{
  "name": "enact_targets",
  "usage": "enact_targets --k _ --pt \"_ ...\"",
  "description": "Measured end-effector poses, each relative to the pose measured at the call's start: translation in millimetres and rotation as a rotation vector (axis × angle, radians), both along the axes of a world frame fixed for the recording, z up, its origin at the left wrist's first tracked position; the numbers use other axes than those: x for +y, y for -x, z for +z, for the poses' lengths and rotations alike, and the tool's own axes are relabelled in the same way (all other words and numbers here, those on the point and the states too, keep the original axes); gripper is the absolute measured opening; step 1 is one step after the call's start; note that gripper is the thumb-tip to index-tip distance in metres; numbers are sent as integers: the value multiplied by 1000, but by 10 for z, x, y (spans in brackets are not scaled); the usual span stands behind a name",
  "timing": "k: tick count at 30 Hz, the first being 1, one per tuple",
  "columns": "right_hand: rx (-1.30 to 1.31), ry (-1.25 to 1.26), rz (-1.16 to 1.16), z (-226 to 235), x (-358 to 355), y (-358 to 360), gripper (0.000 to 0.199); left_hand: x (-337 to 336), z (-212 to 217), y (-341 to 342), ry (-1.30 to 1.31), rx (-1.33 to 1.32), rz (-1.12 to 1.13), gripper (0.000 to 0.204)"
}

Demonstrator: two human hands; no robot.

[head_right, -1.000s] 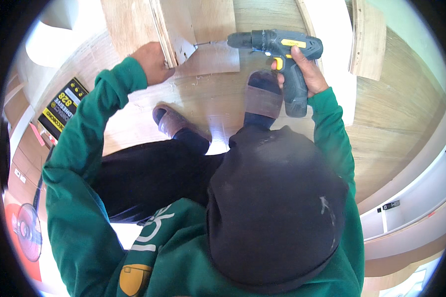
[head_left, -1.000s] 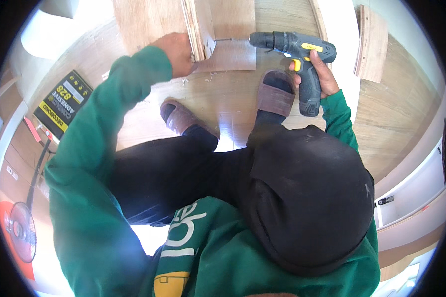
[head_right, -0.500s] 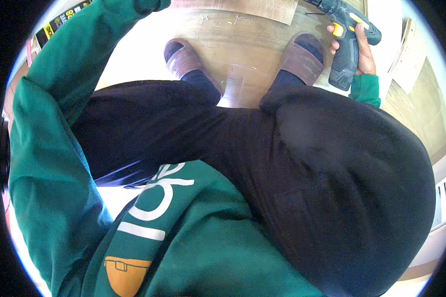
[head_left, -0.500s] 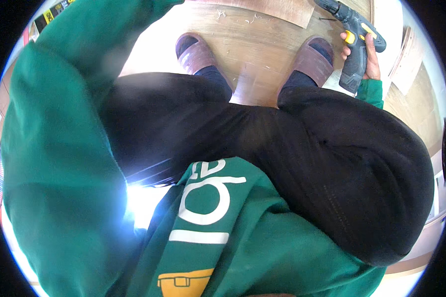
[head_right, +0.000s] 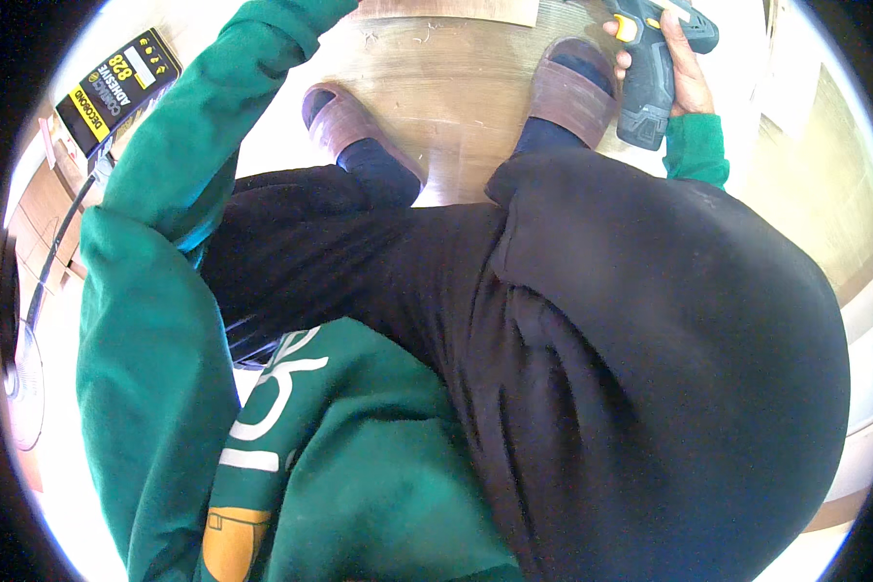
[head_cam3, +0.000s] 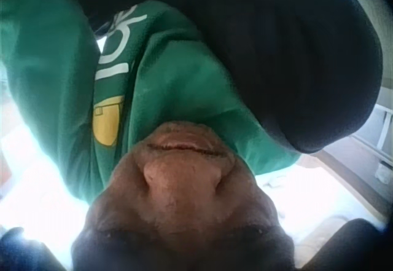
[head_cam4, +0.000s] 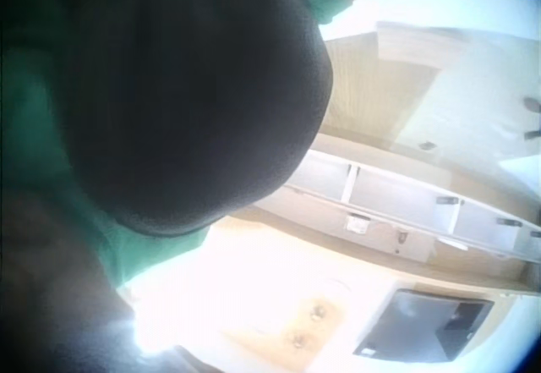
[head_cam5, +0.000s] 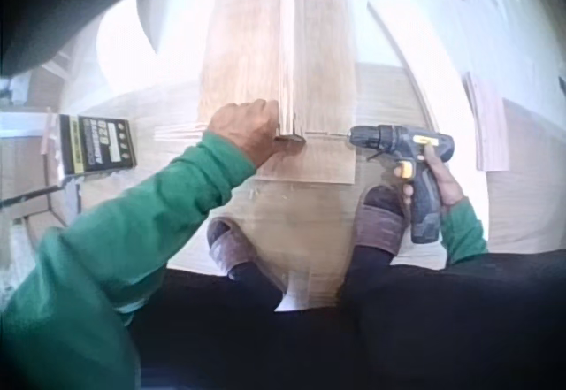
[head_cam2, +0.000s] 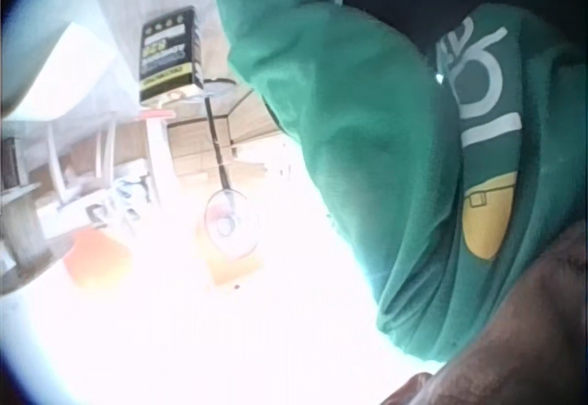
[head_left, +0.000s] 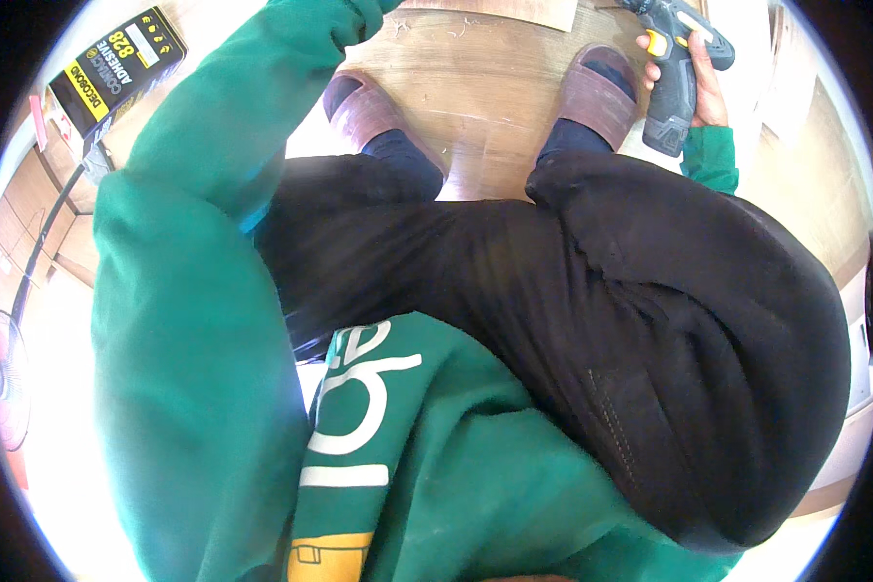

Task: The person gathers wooden planks and screws on the floor, aligns them, and uses a cordless drill to fasten them together. They then place a white panel on top of the assembled wooden structure.

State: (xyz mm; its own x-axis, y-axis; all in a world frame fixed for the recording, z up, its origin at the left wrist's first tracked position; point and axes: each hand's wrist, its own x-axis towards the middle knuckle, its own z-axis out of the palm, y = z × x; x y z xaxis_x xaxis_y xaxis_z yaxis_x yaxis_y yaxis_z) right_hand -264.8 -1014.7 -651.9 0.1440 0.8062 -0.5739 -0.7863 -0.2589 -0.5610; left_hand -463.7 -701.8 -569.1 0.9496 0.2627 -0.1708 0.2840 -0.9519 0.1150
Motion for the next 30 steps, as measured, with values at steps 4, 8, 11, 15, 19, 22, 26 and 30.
enact_targets --k 4,8,11,15,19,22,26,30 --pt "13 33 -10 49 -44 -68 61 8 -59 -90 12 -47 5 53" --pt "44 2 17 -32 4 -59 63 34 -75 16 -29 -78 -19 52" --pt "8 10 29 17 -1 -54 64 1 -75 22 -41 -146 -29 51" --pt "49 42 5 -49 36 -38 65 -26 -57 57 -42 -178 -47 50" --pt "108 -30 -25 -7 -20 -52 62 -10 -95 -28 -20 -208 -68 50" --pt "112 -109 -49 -2 13 -6 57 -19 -49 -39 -32 -212 -71 48" --pt "12 -74 -43 73 21 -14 51 -45 -26 -38 -49 -262 -103 47" --pt "40 -23 -32 37 10 -38 42 -49 -54 -47 -65 -249 -100 48"
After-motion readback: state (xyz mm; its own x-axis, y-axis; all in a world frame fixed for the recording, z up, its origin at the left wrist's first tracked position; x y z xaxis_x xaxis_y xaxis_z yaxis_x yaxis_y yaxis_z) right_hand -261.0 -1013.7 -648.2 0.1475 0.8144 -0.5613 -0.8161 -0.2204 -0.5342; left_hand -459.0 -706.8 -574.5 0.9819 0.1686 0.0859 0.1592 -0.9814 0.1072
